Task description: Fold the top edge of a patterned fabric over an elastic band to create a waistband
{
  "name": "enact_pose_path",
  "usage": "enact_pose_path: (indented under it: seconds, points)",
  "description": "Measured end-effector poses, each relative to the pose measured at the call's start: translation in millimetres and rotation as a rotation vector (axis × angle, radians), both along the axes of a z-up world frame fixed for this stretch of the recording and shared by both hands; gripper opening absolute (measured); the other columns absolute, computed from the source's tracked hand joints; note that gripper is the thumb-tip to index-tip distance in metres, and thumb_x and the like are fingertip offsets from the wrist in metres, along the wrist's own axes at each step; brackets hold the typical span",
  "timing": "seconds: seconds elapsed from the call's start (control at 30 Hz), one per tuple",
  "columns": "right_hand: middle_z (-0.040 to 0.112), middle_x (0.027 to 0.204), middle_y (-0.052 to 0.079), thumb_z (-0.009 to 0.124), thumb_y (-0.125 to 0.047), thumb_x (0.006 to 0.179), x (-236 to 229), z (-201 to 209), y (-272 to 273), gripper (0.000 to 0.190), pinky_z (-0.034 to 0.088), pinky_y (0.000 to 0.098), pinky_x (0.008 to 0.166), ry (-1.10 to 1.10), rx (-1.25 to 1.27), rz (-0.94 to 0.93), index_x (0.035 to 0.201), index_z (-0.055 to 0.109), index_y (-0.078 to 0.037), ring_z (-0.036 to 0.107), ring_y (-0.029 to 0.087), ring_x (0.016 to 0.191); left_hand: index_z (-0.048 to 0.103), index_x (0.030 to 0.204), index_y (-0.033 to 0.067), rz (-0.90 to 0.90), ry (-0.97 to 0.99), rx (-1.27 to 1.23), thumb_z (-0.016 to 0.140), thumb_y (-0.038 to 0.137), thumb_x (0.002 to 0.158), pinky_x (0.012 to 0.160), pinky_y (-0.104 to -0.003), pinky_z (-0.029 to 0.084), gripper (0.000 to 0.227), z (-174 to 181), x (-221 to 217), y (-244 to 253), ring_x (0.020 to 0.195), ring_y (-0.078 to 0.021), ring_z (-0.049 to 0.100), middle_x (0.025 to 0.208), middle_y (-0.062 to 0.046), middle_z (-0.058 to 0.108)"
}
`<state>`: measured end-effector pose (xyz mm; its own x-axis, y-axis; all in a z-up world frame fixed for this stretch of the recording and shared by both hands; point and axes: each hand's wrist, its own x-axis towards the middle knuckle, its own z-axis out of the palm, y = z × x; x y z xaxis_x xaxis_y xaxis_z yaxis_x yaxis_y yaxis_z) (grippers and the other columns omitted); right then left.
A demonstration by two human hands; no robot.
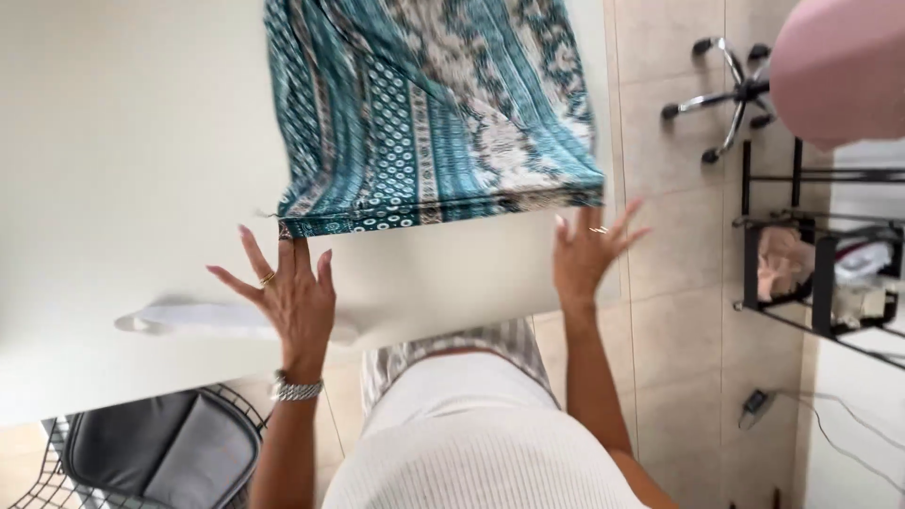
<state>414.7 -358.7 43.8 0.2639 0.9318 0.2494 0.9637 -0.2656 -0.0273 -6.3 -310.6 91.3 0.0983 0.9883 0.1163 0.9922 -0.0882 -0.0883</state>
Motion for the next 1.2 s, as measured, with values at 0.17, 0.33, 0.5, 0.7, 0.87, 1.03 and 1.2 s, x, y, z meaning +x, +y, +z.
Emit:
enact_pose_path:
  seconds: [0.17, 0.33, 0.5, 0.7, 0.87, 1.03, 1.2]
  points:
    - [0.057, 0.163, 0.007, 0.055, -0.035, 0.116, -15.2, -30.1, -19.9, 0.045, 0.005, 0.0851, 0.119, 0.124, -0.084, -0.048, 0.150, 0.064, -0.007, 0.008, 0.055, 0.162, 0.070, 0.152, 0.0105, 0.098, -0.121, -0.167, 0.038, 0.055, 0.128, 0.126, -0.072, -0.018, 0.060, -45.0, 5.4, -21.3, 0.175, -0.0430, 0.002, 0.152, -0.013, 0.073]
    - [0.057, 0.165, 0.005, 0.051, -0.037, 0.117, -3.6, -55.5, -29.6, 0.044, 0.008, 0.0798, 0.124, 0.151, -0.063, -0.045, 0.146, 0.066, -0.009, 0.013, 0.051, 0.164, 0.065, 0.154, 0.0063, 0.056, -0.216, -0.128, 0.046, 0.053, 0.123, 0.129, -0.074, -0.006, 0.059, -59.9, 4.5, -19.4, 0.170, -0.0483, 0.010, 0.167, -0.016, 0.061]
    - [0.063, 0.159, 0.011, 0.070, -0.026, 0.107, -12.6, -45.4, -24.2, 0.038, 0.015, 0.0769, 0.125, 0.091, -0.036, -0.043, 0.141, 0.071, -0.007, 0.019, 0.050, 0.162, 0.068, 0.150, 0.0061, 0.070, -0.273, -0.081, 0.054, 0.050, 0.116, 0.132, -0.070, -0.004, 0.057, -50.3, 8.6, -12.7, 0.168, -0.0471, 0.014, 0.166, -0.012, 0.059]
    - [0.051, 0.172, 0.003, 0.048, -0.041, 0.122, 2.5, -68.7, -28.2, 0.047, 0.006, 0.0742, 0.127, 0.112, -0.065, -0.047, 0.150, 0.067, -0.008, 0.011, 0.047, 0.164, 0.067, 0.148, 0.0112, 0.105, -0.254, -0.078, 0.041, 0.052, 0.120, 0.133, -0.069, -0.007, 0.056, -62.5, 8.4, -17.4, 0.170, -0.0418, 0.010, 0.159, -0.007, 0.065]
    - [0.048, 0.172, 0.005, 0.047, -0.040, 0.121, 3.8, -71.8, -28.2, 0.049, 0.008, 0.0758, 0.125, 0.118, -0.063, -0.042, 0.154, 0.063, -0.007, 0.012, 0.049, 0.162, 0.063, 0.152, 0.0121, 0.110, -0.282, -0.085, 0.043, 0.051, 0.118, 0.133, -0.071, -0.005, 0.056, -69.6, 5.5, -18.1, 0.169, -0.0424, 0.010, 0.162, -0.006, 0.061]
    - [0.046, 0.174, 0.003, 0.042, -0.042, 0.122, 4.1, -72.0, -30.9, 0.052, 0.006, 0.0751, 0.126, 0.115, -0.067, -0.056, 0.155, 0.063, -0.008, 0.011, 0.049, 0.162, 0.061, 0.155, 0.0116, 0.100, -0.279, -0.087, 0.042, 0.049, 0.119, 0.132, -0.071, -0.004, 0.055, -67.5, 6.6, -18.6, 0.169, -0.0424, 0.011, 0.162, -0.008, 0.061]
    - [0.044, 0.174, 0.002, 0.042, -0.040, 0.121, 2.6, -69.7, -29.3, 0.051, 0.009, 0.0749, 0.125, 0.101, -0.068, -0.052, 0.156, 0.061, -0.008, 0.013, 0.049, 0.162, 0.058, 0.159, 0.0143, 0.112, -0.287, -0.121, 0.039, 0.050, 0.120, 0.132, -0.070, -0.006, 0.057, -85.2, 1.2, -21.4, 0.169, -0.0418, 0.009, 0.170, -0.004, 0.055]
